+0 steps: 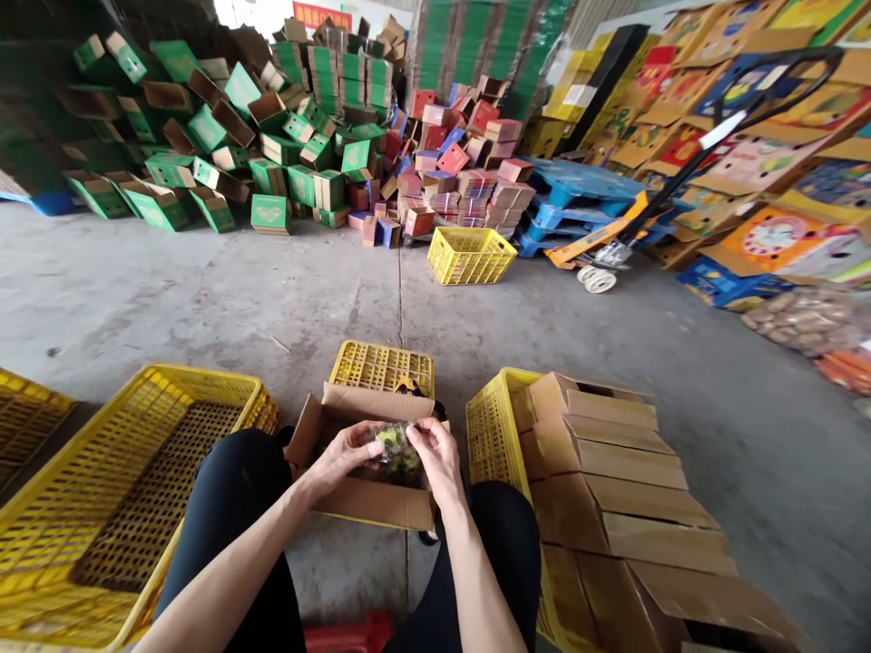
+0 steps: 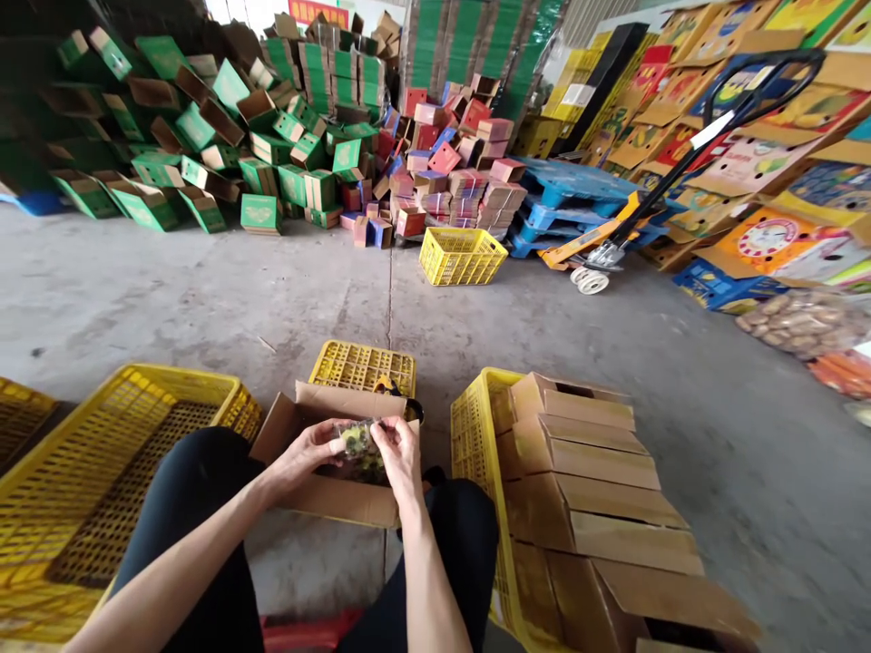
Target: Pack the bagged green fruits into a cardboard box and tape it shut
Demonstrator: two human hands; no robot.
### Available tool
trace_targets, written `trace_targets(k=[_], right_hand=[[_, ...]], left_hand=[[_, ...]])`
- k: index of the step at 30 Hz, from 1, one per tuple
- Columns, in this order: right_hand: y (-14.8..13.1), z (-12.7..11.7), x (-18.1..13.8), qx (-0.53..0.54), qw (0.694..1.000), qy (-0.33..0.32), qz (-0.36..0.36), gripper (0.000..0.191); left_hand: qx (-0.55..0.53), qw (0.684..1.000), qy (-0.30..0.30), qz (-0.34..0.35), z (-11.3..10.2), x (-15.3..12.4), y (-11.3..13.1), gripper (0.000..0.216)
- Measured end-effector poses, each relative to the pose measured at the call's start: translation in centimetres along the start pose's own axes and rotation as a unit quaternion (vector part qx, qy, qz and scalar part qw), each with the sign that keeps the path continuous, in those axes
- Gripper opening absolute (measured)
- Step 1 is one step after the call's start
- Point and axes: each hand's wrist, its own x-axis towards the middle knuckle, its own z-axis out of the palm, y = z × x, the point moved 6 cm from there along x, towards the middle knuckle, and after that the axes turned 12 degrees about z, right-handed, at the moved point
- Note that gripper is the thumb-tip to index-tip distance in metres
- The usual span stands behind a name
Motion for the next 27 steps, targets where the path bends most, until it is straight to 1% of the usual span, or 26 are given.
trace_targets(k=[3,6,8,11,14,16,18,21,25,27], right_hand=[[0.1,0.2,-0.3,0.016,1.0,0.015,0.012,0.047],[0.4,0.5,-0.9,0.054,0.997,0.012,0.049,0.049],[0.5,0.8,-1.3,0.064,0.996,0.002,0.066,0.051],[0.6,0.9,-1.2,0.039,0.997,-0.007,0.062,0.054],[1.2,0.7,-0.6,0.015,0.998,0.021,0.049,0.056],[2.1,0.7,-0.1,0.027,0.997,0.041,0.063,0.059],[2.6,0.8,0.2,0.043,0.995,0.046,0.077,0.061],[2.3,1.3,0.2,0.05,0.996,0.02,0.075,0.06],[1.6,2.3,-0.2,0.041,0.992,-0.07,0.092,0.057],[1.6,2.4,-0.3,0.018,0.992,-0.083,0.095,0.055]], left_hand=[[-0.006,1.0,0.008,0.001,0.0,0.2,0.0,0.071],[-0.03,0.999,0.012,0.015,0.0,0.4,0.2,0.065],[-0.031,0.999,0.031,0.022,-0.1,0.6,0.3,0.063],[-0.026,0.998,0.06,0.02,-0.5,0.9,0.3,0.066],[-0.034,0.996,0.088,-0.005,-0.9,0.9,-0.1,0.071],[-0.041,0.996,0.082,-0.015,-0.9,0.8,-0.3,0.07],[-0.04,0.997,0.069,-0.013,-0.9,0.7,-0.1,0.066],[-0.03,0.996,0.085,-0.006,-1.3,0.6,0.4,0.059],[-0.026,0.995,0.096,0.005,-1.7,0.9,0.8,0.056],[-0.029,0.994,0.103,0.011,-1.9,1.1,0.6,0.057]])
